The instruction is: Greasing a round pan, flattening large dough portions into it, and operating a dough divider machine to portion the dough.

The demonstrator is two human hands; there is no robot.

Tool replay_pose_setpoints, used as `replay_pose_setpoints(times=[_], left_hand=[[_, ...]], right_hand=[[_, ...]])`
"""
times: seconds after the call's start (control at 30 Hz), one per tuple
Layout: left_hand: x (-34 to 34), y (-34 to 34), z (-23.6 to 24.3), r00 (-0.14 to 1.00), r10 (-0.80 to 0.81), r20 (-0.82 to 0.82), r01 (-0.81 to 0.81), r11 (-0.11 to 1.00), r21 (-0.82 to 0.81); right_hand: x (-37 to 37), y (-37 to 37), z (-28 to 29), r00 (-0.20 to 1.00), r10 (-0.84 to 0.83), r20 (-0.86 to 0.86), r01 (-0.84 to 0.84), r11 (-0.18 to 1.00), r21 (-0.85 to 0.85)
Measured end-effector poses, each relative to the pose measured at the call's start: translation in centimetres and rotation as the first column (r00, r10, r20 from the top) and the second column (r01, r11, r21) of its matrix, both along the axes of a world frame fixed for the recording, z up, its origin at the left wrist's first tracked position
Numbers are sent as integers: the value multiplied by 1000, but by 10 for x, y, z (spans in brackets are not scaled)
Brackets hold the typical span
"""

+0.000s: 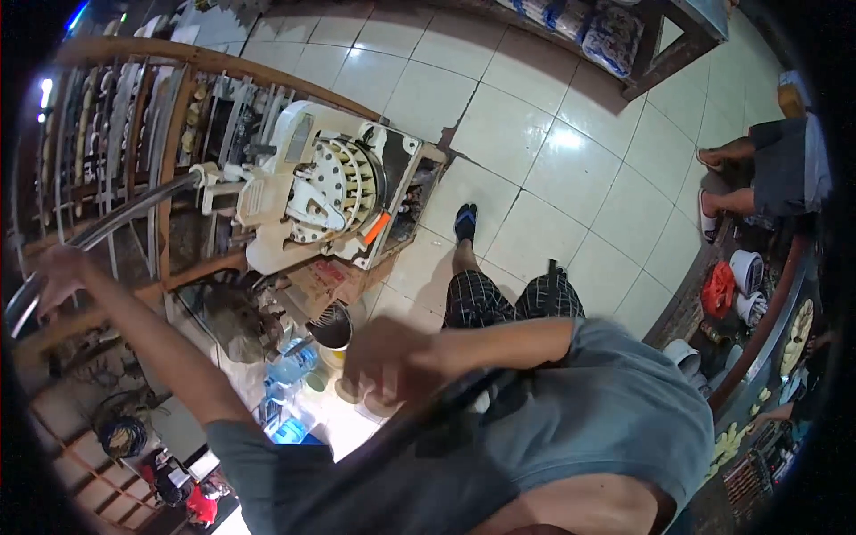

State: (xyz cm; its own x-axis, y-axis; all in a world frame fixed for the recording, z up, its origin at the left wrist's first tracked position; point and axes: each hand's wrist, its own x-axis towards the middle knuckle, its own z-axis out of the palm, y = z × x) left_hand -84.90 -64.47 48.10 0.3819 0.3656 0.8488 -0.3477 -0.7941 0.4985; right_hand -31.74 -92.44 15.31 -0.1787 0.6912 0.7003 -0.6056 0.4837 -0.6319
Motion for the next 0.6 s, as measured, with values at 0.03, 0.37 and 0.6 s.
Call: replay_pose_setpoints(times=[0.03, 0.37, 0.6], left_hand=[[6, 47, -19, 890, 456, 24, -456, 889, 34], [43, 91, -180, -387, 918, -88, -859, -325, 395], [60, -153, -385, -974, 174, -147, -190, -269, 944]], right_hand=[[-5, 21, -52, 980, 40, -196, -126, 884, -450], [-180, 70, -449, 678, 377, 631, 698, -61, -713], [-240, 112, -444, 716, 273, 642, 697, -332, -636]])
